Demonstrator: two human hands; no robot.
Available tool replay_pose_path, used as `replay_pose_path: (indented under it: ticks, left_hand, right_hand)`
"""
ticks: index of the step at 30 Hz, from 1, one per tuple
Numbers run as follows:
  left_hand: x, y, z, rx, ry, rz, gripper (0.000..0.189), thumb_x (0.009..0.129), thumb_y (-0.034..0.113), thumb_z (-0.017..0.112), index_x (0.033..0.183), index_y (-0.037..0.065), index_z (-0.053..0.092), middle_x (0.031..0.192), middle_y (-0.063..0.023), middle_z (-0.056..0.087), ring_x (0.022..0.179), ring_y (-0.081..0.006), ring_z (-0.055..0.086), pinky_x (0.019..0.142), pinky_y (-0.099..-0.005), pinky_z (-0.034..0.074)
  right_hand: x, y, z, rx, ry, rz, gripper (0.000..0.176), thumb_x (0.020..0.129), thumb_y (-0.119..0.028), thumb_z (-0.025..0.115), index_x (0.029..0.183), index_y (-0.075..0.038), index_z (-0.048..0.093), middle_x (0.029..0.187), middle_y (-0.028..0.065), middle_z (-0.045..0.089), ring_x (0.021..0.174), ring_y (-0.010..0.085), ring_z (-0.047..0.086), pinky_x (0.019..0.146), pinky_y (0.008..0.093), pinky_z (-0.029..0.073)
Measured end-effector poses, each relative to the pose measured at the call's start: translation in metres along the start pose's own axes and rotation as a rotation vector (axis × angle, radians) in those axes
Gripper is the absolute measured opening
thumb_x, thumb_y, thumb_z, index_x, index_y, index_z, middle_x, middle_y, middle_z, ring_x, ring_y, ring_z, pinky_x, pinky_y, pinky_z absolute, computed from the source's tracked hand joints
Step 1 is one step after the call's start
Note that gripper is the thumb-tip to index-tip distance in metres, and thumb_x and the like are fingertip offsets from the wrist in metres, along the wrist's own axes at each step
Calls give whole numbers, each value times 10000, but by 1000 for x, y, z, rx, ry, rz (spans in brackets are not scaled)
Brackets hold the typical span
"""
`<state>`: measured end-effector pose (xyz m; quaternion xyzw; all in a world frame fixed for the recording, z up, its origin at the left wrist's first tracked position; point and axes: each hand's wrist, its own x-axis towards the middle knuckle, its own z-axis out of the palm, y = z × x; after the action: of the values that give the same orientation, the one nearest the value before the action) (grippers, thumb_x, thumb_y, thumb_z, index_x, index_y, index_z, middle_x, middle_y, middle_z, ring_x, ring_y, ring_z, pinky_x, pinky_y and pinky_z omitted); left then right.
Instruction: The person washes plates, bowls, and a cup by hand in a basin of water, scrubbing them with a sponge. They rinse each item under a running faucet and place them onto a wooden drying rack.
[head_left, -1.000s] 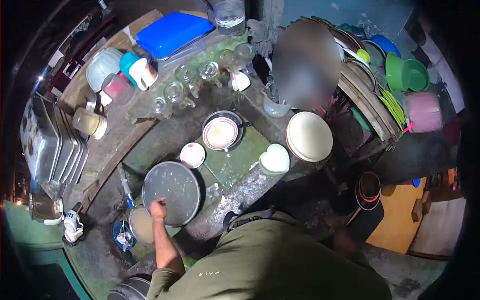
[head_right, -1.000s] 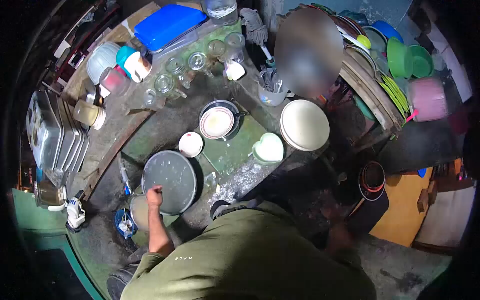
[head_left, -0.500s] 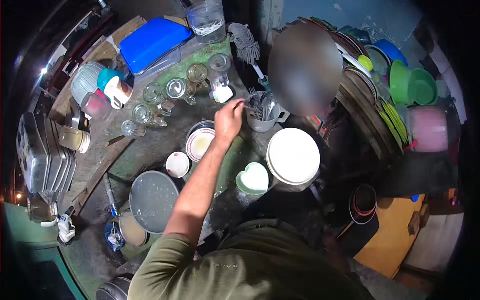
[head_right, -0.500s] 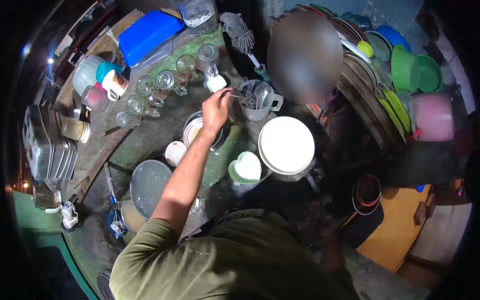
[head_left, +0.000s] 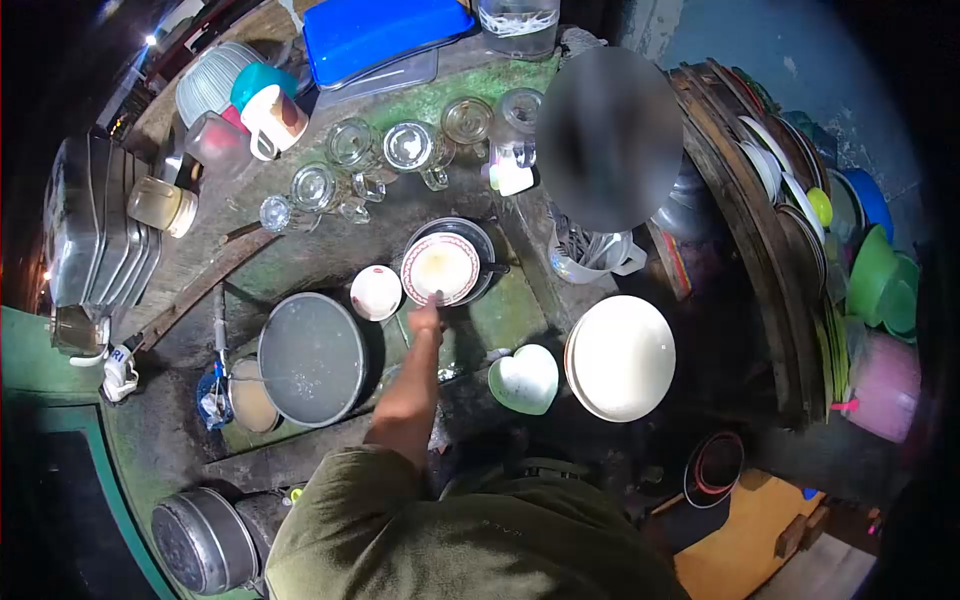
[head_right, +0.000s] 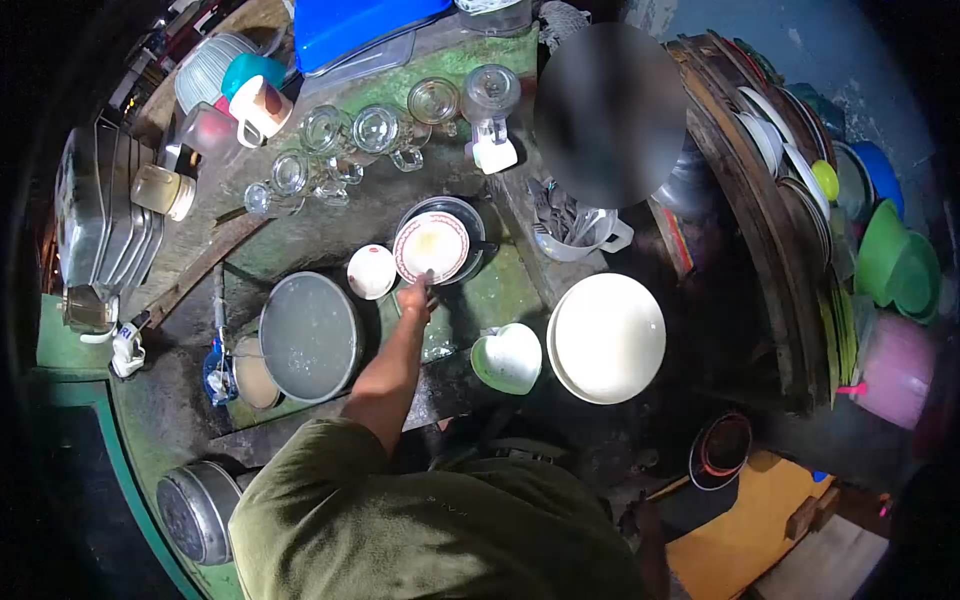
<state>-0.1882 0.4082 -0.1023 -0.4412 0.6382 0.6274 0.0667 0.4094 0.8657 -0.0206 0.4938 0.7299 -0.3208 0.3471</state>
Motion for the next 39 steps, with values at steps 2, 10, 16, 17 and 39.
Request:
replay_pose_path:
  ticks: [2, 10, 16, 17, 39]
  left_hand:
    - [14, 3, 1, -7, -102, 99, 201, 789, 149, 742, 829, -5, 619, 698, -75, 627, 560, -194, 601, 453, -328, 501]
    - [0, 25, -19, -201, -192, 173, 239, 834, -85, 523, 1040, 14, 453, 835, -133, 625, 520, -198, 595, 376, -301, 480]
    - [-18, 33, -73, -132, -240, 407, 248, 801, -78, 546, 991, 47, 446, 783, -101, 605, 518, -166, 574, 367, -289, 437]
    - [-28, 42, -87, -16, -236, 460, 246, 800, -67, 555, 984, 52, 442, 761, -92, 600, 523, -157, 570, 366, -282, 426]
    - [86, -70, -373, -299, 470, 318, 447, 794, -28, 525, 1239, -4, 508, 1128, -149, 622, 1040, -280, 614, 854, -376, 508]
  right_hand:
    - [-10, -7, -17, -184, 73, -4, 475, 893, -410, 525, 1159, -22, 588, 956, 205, 637, 844, 328, 605, 759, 431, 465]
    - [-18, -33, -31, -510, 321, -128, 422, 894, -395, 503, 1047, -19, 618, 1002, 200, 626, 934, 349, 589, 834, 443, 451]
    - [24, -18, -22, -542, -14, -229, 276, 934, -236, 455, 1021, -23, 607, 972, 198, 636, 908, 336, 617, 753, 461, 493]
    - [24, -18, -19, -676, 35, -395, 254, 923, -197, 448, 1013, -26, 614, 957, 208, 637, 897, 354, 620, 756, 464, 495]
    - [-109, -89, 59, -356, 148, -268, 292, 928, -334, 541, 1035, -81, 641, 910, 124, 633, 836, 251, 607, 756, 441, 491]
